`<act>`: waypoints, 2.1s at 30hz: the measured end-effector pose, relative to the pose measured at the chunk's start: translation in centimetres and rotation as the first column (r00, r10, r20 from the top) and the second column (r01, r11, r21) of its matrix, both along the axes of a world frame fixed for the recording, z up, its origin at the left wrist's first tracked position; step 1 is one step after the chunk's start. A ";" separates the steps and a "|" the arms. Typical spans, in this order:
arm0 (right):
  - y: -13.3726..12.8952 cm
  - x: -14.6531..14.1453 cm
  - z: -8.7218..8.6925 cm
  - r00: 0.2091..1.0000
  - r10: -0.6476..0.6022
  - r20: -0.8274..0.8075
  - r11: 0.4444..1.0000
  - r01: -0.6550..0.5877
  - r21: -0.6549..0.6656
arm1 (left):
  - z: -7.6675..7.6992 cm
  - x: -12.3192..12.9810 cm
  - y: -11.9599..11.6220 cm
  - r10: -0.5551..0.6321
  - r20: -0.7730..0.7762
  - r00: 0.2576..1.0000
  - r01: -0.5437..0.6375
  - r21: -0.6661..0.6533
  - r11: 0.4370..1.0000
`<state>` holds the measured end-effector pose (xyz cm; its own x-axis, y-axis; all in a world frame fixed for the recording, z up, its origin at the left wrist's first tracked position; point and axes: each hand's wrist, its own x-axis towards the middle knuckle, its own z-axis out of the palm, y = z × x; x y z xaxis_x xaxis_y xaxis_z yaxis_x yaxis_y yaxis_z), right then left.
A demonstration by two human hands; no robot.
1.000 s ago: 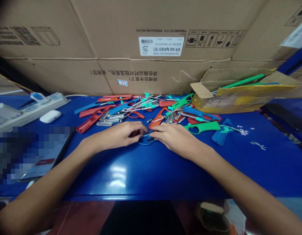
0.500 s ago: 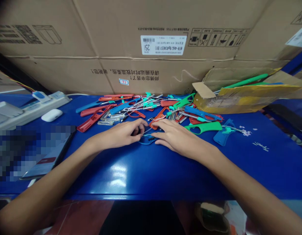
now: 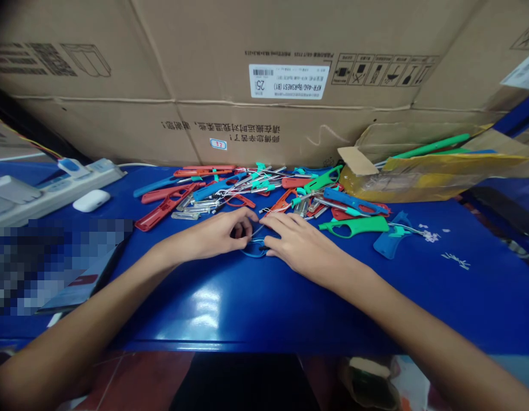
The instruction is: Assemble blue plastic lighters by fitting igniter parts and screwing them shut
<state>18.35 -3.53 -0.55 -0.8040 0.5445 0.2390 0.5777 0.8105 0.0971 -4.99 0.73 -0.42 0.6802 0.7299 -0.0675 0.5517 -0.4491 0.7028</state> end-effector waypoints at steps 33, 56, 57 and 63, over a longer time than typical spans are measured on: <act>6.2 6.0 -0.7 0.962 -0.209 -0.178 0.978 0.200 -0.066 | 0.6 -2.7 2.5 0.255 -0.136 0.957 -0.106 0.654 0.749; 5.6 5.5 -0.7 0.958 -0.178 -0.226 0.984 0.173 -0.042 | 1.5 5.9 9.3 0.413 -0.266 0.871 -0.143 0.666 0.732; 5.7 5.4 -0.9 0.956 -0.181 -0.230 0.983 0.177 -0.039 | 1.6 6.2 9.3 0.424 -0.260 0.867 -0.163 0.657 0.736; 5.0 4.2 -0.8 0.930 -0.211 -0.301 0.975 0.224 0.008 | 3.2 6.8 8.8 0.454 -0.185 0.872 -0.257 0.617 0.744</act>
<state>22.58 1.49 -1.39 -0.5559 0.6824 0.4747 0.7471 0.6605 -0.0747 1.83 9.52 2.76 0.3772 0.8850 0.2728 0.8897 -0.4281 0.1586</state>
